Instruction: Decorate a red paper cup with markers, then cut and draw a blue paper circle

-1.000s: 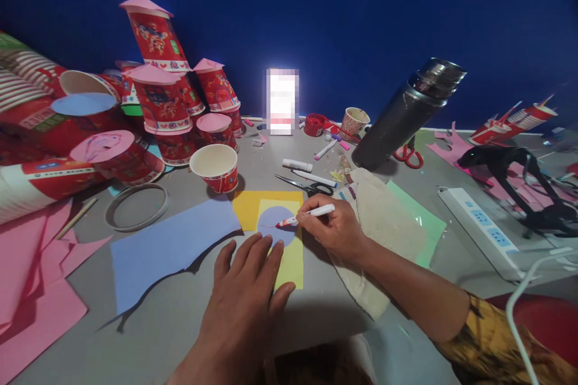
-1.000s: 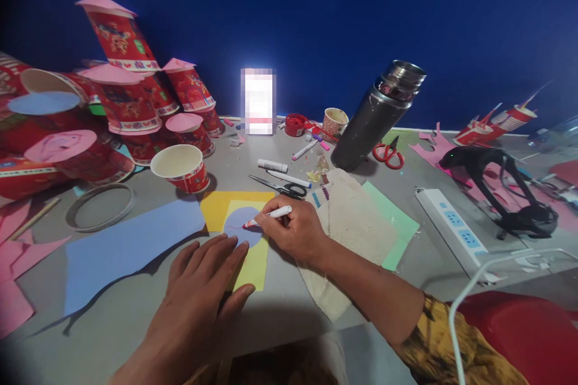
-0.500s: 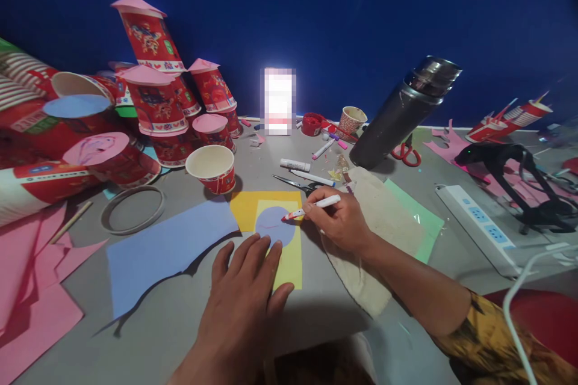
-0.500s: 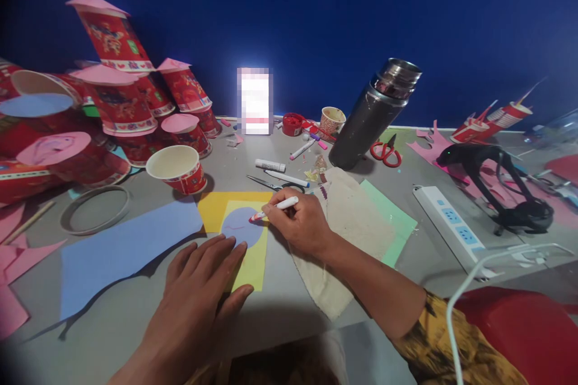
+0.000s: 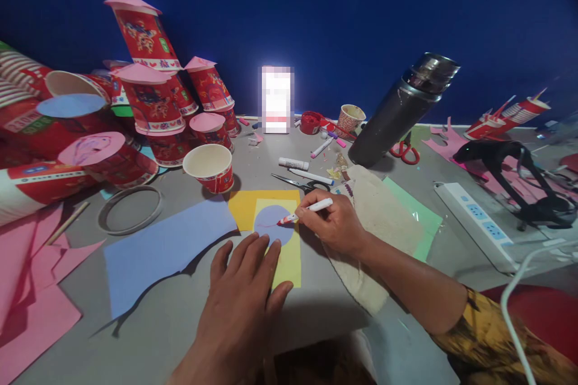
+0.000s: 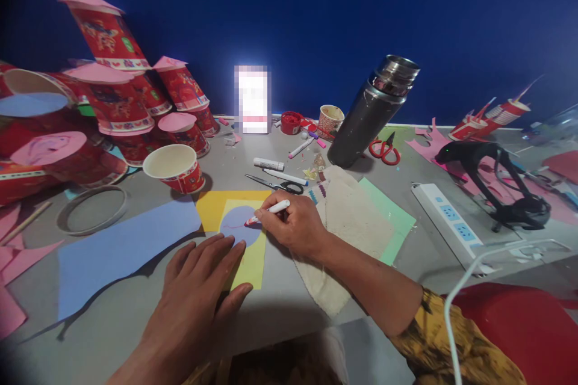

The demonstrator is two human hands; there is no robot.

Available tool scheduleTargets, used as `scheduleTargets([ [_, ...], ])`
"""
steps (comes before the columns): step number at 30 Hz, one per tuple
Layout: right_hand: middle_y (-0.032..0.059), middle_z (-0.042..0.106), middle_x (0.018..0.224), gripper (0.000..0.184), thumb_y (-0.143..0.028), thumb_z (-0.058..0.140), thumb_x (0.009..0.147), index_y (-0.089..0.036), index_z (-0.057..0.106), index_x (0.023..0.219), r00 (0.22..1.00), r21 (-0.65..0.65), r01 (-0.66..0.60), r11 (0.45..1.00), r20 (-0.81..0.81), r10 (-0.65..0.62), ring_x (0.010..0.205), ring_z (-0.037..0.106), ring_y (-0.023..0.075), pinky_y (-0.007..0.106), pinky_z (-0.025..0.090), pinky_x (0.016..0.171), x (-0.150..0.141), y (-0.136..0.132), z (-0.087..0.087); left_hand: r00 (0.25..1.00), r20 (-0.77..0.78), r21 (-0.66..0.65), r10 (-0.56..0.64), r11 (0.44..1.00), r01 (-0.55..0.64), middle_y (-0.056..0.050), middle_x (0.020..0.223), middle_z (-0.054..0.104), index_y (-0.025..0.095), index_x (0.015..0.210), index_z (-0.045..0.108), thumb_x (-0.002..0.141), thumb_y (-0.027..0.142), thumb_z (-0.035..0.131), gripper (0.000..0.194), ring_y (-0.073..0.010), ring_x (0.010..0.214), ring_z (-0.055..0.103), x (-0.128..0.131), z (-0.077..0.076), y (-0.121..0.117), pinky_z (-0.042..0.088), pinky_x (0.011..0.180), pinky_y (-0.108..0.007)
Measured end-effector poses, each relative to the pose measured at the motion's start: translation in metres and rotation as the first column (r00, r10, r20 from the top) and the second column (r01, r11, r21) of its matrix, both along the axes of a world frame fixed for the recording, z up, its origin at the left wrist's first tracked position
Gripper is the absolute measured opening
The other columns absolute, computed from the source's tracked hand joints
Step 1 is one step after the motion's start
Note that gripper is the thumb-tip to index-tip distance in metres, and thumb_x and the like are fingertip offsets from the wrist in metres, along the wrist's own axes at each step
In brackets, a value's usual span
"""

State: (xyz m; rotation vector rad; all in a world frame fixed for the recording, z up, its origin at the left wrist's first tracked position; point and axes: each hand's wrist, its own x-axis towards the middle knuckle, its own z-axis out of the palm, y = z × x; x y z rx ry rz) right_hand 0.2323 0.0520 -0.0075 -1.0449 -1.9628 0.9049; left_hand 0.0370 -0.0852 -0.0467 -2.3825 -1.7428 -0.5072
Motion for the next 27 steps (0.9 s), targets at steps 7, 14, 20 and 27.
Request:
scheduleTargets([
  [7,-0.0007,0.068,0.065,0.021,-0.038,0.066,0.090,-0.020,0.071,0.080,0.993,0.035,0.108,0.994,0.035,-0.109,0.058,0.056,0.0137,0.027,0.041,0.059,0.0033,0.0042,0.0003,1.000,0.020,0.003,-0.004,1.000,0.004,-0.014,0.133,0.074,0.018,0.135,0.065,0.104,0.036,0.057,0.037,-0.0348,0.127,0.063,-0.0001,-0.0001,0.0010,0.037,0.109,-0.055],
  [14,-0.0005,0.069,0.066,0.022,-0.038,0.066,0.091,-0.021,0.071,0.079,0.996,0.053,0.078,0.996,0.044,-0.080,0.059,0.057,0.0141,0.027,0.042,0.061,0.0016,0.0033,0.0000,1.000,0.016,0.010,-0.003,1.000,0.003,-0.014,0.132,0.075,0.019,0.136,0.064,0.106,0.040,0.052,0.038,-0.0344,0.127,0.063,0.0002,-0.0013,0.0002,0.037,0.110,-0.056],
  [20,0.0000,0.069,0.067,0.022,-0.038,0.065,0.091,-0.021,0.071,0.080,0.995,0.071,0.097,0.993,0.029,-0.099,0.059,0.058,0.0143,0.026,0.043,0.060,0.0024,0.0054,0.0004,1.000,0.022,-0.001,-0.014,1.000,0.014,-0.014,0.134,0.074,0.019,0.137,0.065,0.104,0.038,0.056,0.039,-0.0354,0.128,0.062,-0.0023,-0.0031,0.0000,0.037,0.110,-0.056],
  [27,-0.0002,0.069,0.065,0.022,-0.039,0.067,0.091,-0.021,0.072,0.080,0.989,0.098,0.133,0.986,0.050,-0.138,0.057,0.056,0.0141,0.026,0.042,0.059,0.0032,0.0046,0.0011,1.000,0.000,-0.067,-0.005,0.998,0.005,-0.013,0.139,0.072,0.023,0.142,0.062,0.103,0.036,0.058,0.042,-0.0351,0.133,0.059,-0.0042,-0.0036,-0.0015,0.037,0.113,-0.057],
])
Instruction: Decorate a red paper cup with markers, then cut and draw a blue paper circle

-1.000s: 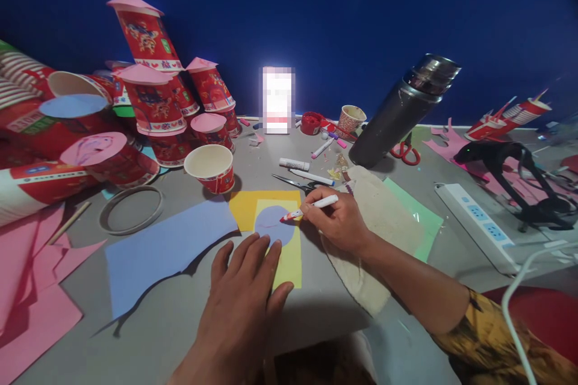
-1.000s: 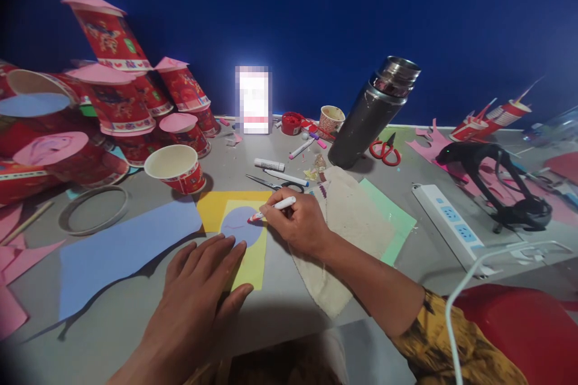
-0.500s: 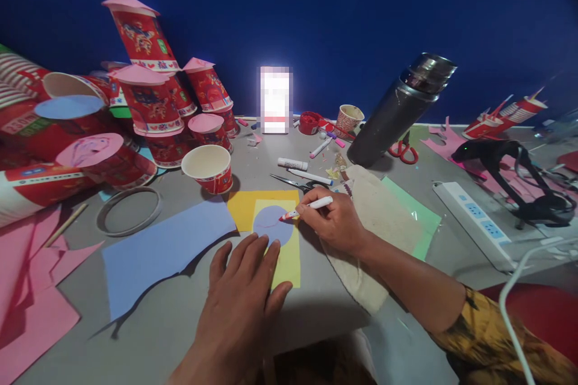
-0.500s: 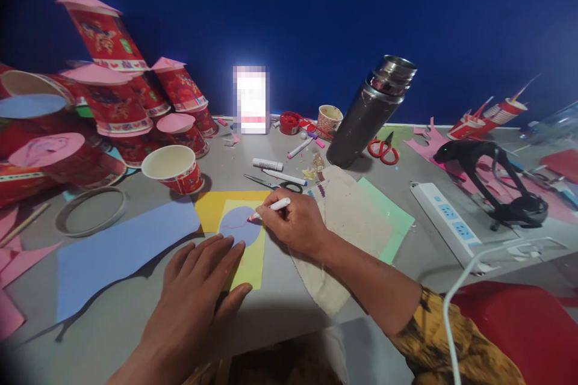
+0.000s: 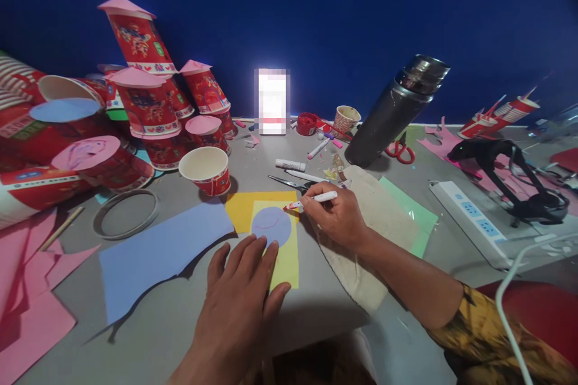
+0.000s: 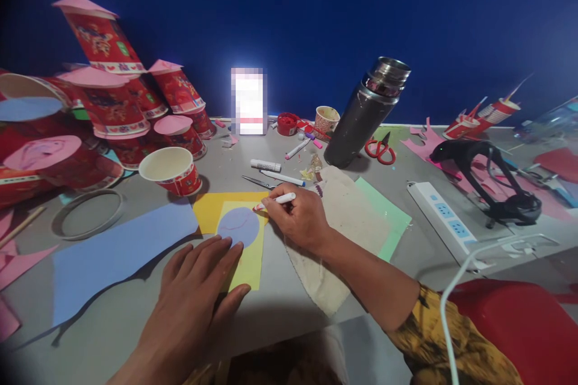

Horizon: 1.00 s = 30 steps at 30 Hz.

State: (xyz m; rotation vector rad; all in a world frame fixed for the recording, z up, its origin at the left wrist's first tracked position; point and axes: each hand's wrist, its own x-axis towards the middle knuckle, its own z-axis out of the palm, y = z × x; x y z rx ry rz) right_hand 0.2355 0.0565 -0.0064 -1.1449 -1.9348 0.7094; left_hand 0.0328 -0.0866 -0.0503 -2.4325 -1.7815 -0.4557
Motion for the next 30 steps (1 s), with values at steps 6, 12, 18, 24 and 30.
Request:
scheduleTargets([
  [6,0.0007,0.071,0.069,0.021,-0.039,0.066,0.091,-0.021,0.072,0.080,0.998,-0.008,-0.056,0.998,0.002,0.056,0.061,0.059,0.0146,0.027,0.043,0.062,0.000,-0.001,0.000,1.000,0.000,0.010,-0.007,1.000,0.007,-0.015,0.139,0.071,0.020,0.142,0.062,0.103,0.035,0.059,0.042,-0.0359,0.133,0.060,-0.001,0.000,0.001,0.038,0.113,-0.058],
  [12,-0.0004,0.069,0.066,0.021,-0.037,0.066,0.090,-0.021,0.072,0.080,0.998,-0.034,-0.050,0.998,-0.026,0.049,0.058,0.057,0.0139,0.027,0.042,0.060,0.001,0.001,0.001,1.000,-0.008,0.011,-0.009,1.000,0.010,-0.014,0.138,0.071,0.021,0.142,0.062,0.103,0.036,0.059,0.042,-0.0357,0.132,0.060,0.000,0.001,0.000,0.037,0.113,-0.058],
  [18,-0.0009,0.067,0.062,0.022,-0.039,0.066,0.089,-0.021,0.072,0.078,1.000,-0.002,-0.002,1.000,-0.016,0.002,0.056,0.055,0.0135,0.026,0.041,0.058,0.000,0.002,0.002,1.000,-0.003,0.028,-0.004,1.000,0.004,-0.015,0.138,0.071,0.019,0.141,0.063,0.103,0.036,0.058,0.041,-0.0360,0.132,0.060,0.001,0.001,0.001,0.038,0.112,-0.058],
  [24,-0.0026,0.061,0.057,0.024,-0.041,0.066,0.088,-0.020,0.070,0.078,0.997,-0.053,0.036,0.998,-0.073,-0.040,0.051,0.050,0.0127,0.025,0.039,0.053,0.003,0.004,0.005,1.000,0.008,0.003,0.009,1.000,-0.009,-0.015,0.138,0.072,0.019,0.139,0.065,0.104,0.037,0.057,0.040,-0.0360,0.132,0.062,0.005,0.007,0.001,0.037,0.112,-0.059],
  [30,-0.0003,0.066,0.062,0.023,-0.039,0.066,0.088,-0.020,0.070,0.077,0.994,-0.074,0.029,0.997,-0.101,-0.036,0.054,0.052,0.0132,0.025,0.040,0.054,0.005,0.007,-0.001,0.999,-0.034,-0.111,0.010,0.994,-0.013,-0.013,0.133,0.075,0.020,0.135,0.068,0.100,0.033,0.065,0.038,-0.0353,0.127,0.065,0.010,0.033,0.006,0.035,0.116,-0.062],
])
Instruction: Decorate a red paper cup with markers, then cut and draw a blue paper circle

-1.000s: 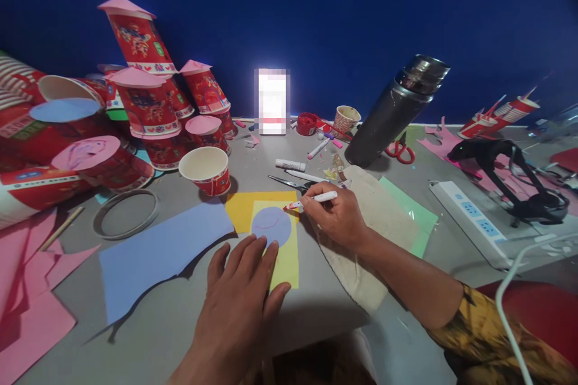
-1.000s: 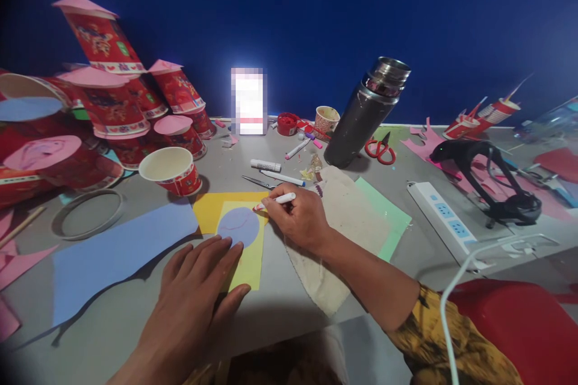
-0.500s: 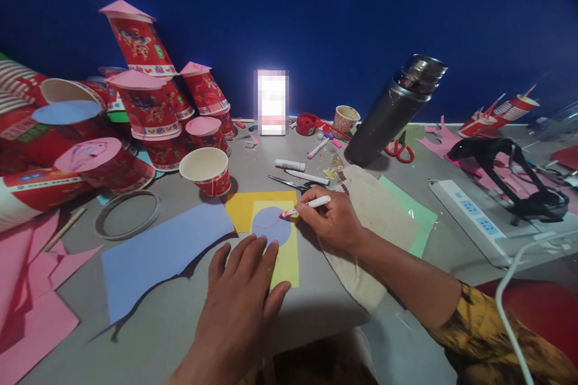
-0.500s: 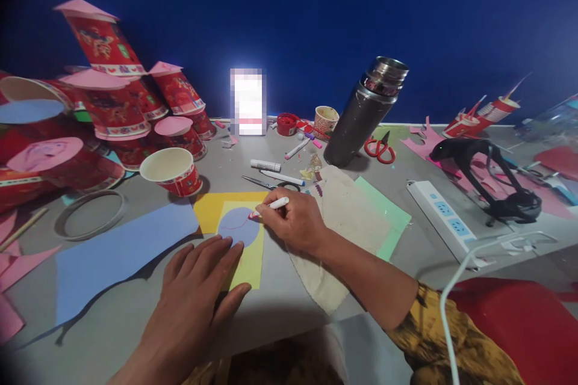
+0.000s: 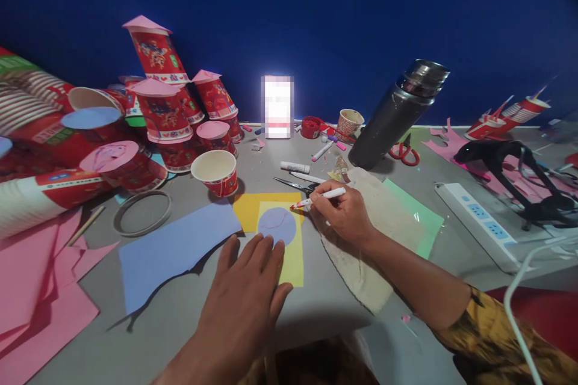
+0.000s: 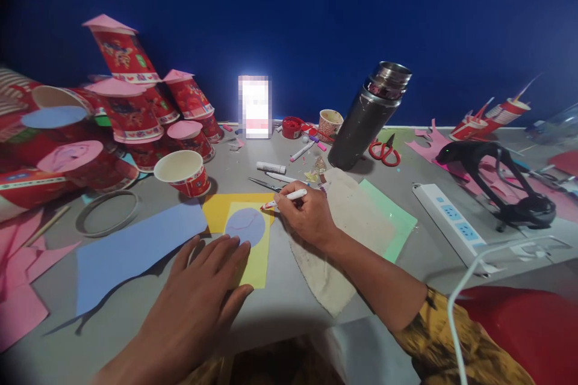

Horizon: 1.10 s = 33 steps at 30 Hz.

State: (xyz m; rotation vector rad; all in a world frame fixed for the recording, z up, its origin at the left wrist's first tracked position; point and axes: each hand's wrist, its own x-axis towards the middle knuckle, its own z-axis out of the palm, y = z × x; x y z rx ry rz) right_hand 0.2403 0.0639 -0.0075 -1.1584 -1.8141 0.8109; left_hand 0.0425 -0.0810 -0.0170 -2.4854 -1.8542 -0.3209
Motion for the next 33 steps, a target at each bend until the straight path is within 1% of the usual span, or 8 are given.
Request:
scheduleTargets([
  [4,-0.0007,0.065,0.062,0.023,-0.041,0.071,0.086,-0.020,0.070,0.077,0.998,-0.069,-0.012,0.998,-0.057,0.008,0.056,0.052,0.0137,0.025,0.040,0.053,0.001,0.000,-0.003,0.989,-0.126,-0.063,-0.078,0.996,0.070,-0.014,0.117,0.075,0.014,0.132,0.069,0.092,0.035,0.078,0.046,-0.0344,0.113,0.068,0.003,0.017,0.010,0.037,0.118,-0.063],
  [8,-0.0007,0.066,0.066,0.019,-0.038,0.072,0.084,-0.020,0.071,0.078,0.995,-0.109,-0.031,0.994,-0.093,0.021,0.057,0.052,0.0135,0.025,0.041,0.053,0.001,-0.003,-0.005,0.970,-0.205,-0.078,-0.135,0.990,0.121,-0.012,0.102,0.073,0.012,0.117,0.074,0.089,0.037,0.082,0.039,-0.0335,0.101,0.068,0.006,0.023,0.018,0.047,0.109,-0.061],
  [13,-0.0001,0.068,0.069,0.019,-0.038,0.073,0.085,-0.020,0.075,0.088,0.986,-0.198,-0.050,0.979,-0.167,0.017,0.059,0.056,0.0145,0.026,0.044,0.052,-0.002,-0.004,-0.001,0.946,-0.247,-0.023,-0.211,0.977,0.212,-0.013,0.095,0.072,0.011,0.109,0.075,0.094,0.037,0.076,0.030,-0.0322,0.090,0.067,0.002,0.016,0.023,0.055,0.087,-0.051],
  [16,0.0008,0.072,0.074,0.018,-0.038,0.072,0.089,-0.021,0.075,0.093,0.976,-0.216,-0.149,0.965,-0.186,0.109,0.062,0.061,0.0155,0.027,0.048,0.055,-0.011,-0.009,0.005,0.940,-0.247,0.054,-0.235,0.965,0.255,-0.014,0.091,0.072,0.007,0.107,0.076,0.093,0.034,0.078,0.031,-0.0317,0.086,0.067,-0.001,0.006,0.025,0.056,0.082,-0.048],
  [18,0.0021,0.076,0.082,0.013,-0.034,0.072,0.089,-0.022,0.076,0.092,0.970,-0.150,-0.212,0.966,-0.151,0.189,0.068,0.066,0.0163,0.027,0.052,0.061,-0.019,-0.013,0.006,0.941,-0.240,0.097,-0.237,0.959,0.267,-0.014,0.088,0.072,0.006,0.101,0.076,0.091,0.029,0.078,0.025,-0.0318,0.084,0.068,-0.002,0.001,0.026,0.056,0.080,-0.047],
  [21,0.0032,0.079,0.084,0.007,-0.026,0.069,0.089,-0.022,0.075,0.088,0.968,0.084,-0.231,0.969,-0.079,0.238,0.074,0.071,0.0170,0.029,0.056,0.068,-0.028,-0.018,0.004,0.948,-0.234,0.140,-0.216,0.957,0.253,-0.016,0.091,0.074,0.007,0.097,0.077,0.092,0.022,0.072,0.017,-0.0325,0.086,0.070,-0.003,-0.003,0.024,0.057,0.083,-0.047],
  [25,0.0038,0.078,0.079,0.008,-0.020,0.066,0.092,-0.023,0.073,0.089,0.948,0.360,-0.297,0.884,-0.003,0.319,0.070,0.071,0.0181,0.032,0.056,0.069,-0.028,-0.017,-0.001,0.951,-0.221,0.222,-0.217,0.938,0.265,-0.018,0.094,0.078,0.007,0.095,0.079,0.096,0.017,0.060,0.021,-0.0321,0.088,0.073,-0.005,0.000,0.022,0.058,0.086,-0.046],
  [33,0.0043,0.080,0.080,0.010,-0.016,0.066,0.092,-0.023,0.073,0.092,0.914,0.388,-0.395,0.833,0.078,0.397,0.071,0.073,0.0184,0.031,0.056,0.070,-0.026,-0.014,-0.005,0.934,-0.270,0.210,-0.233,0.933,0.293,-0.019,0.096,0.080,0.011,0.090,0.078,0.094,0.008,0.056,0.022,-0.0316,0.092,0.074,-0.007,0.000,0.022,0.055,0.089,-0.045],
])
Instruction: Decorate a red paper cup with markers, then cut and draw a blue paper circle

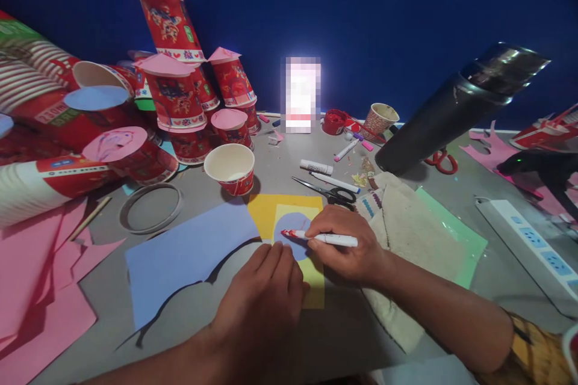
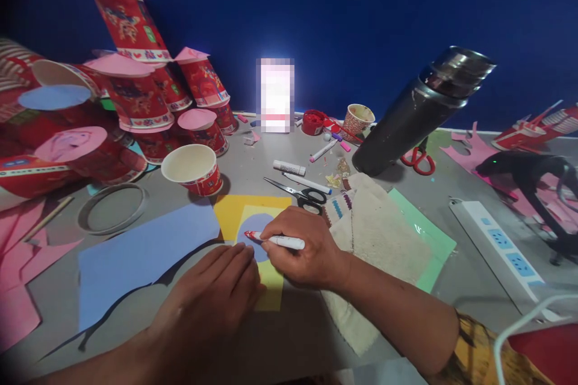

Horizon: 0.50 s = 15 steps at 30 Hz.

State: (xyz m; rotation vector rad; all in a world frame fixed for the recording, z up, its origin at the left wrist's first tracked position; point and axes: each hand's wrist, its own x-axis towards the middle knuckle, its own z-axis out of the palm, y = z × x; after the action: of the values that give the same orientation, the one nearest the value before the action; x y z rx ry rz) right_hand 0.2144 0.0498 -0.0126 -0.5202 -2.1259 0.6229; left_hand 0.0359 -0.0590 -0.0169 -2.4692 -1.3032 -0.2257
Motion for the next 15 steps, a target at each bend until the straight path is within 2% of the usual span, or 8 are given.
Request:
scheduleTargets([
  [4,0.0035,0.080,0.080,0.010,-0.018,0.065,0.095,-0.023,0.073,0.092,0.999,0.012,-0.024,1.000,0.036,0.024,0.072,0.072,0.0177,0.031,0.055,0.072,-0.0022,-0.0005,-0.0024,1.000,-0.007,0.009,-0.011,1.000,0.011,-0.019,0.092,0.079,0.010,0.090,0.077,0.091,0.006,0.058,0.020,-0.0314,0.088,0.073,0.0002,-0.0027,0.0013,0.055,0.084,-0.044],
  [11,0.0029,0.080,0.082,0.009,-0.016,0.066,0.095,-0.021,0.072,0.098,0.998,0.032,-0.052,0.998,0.027,0.051,0.073,0.071,0.0178,0.030,0.054,0.074,-0.0022,0.0005,-0.0064,0.995,0.100,0.020,-0.002,1.000,0.000,-0.014,0.081,0.076,0.014,0.080,0.074,0.090,0.013,0.066,0.013,-0.0308,0.078,0.071,0.0020,-0.0033,0.0024,0.057,0.073,-0.043],
  [15,0.0037,0.080,0.084,0.006,-0.018,0.067,0.096,-0.021,0.072,0.098,0.999,0.039,0.004,0.999,0.053,-0.007,0.076,0.072,0.0191,0.032,0.052,0.075,-0.0008,0.0008,-0.0098,0.991,0.131,0.050,-0.002,0.999,-0.005,-0.017,0.089,0.078,0.012,0.084,0.075,0.093,0.015,0.064,0.015,-0.0317,0.085,0.073,0.0002,-0.0033,0.0019,0.059,0.080,-0.044],
])
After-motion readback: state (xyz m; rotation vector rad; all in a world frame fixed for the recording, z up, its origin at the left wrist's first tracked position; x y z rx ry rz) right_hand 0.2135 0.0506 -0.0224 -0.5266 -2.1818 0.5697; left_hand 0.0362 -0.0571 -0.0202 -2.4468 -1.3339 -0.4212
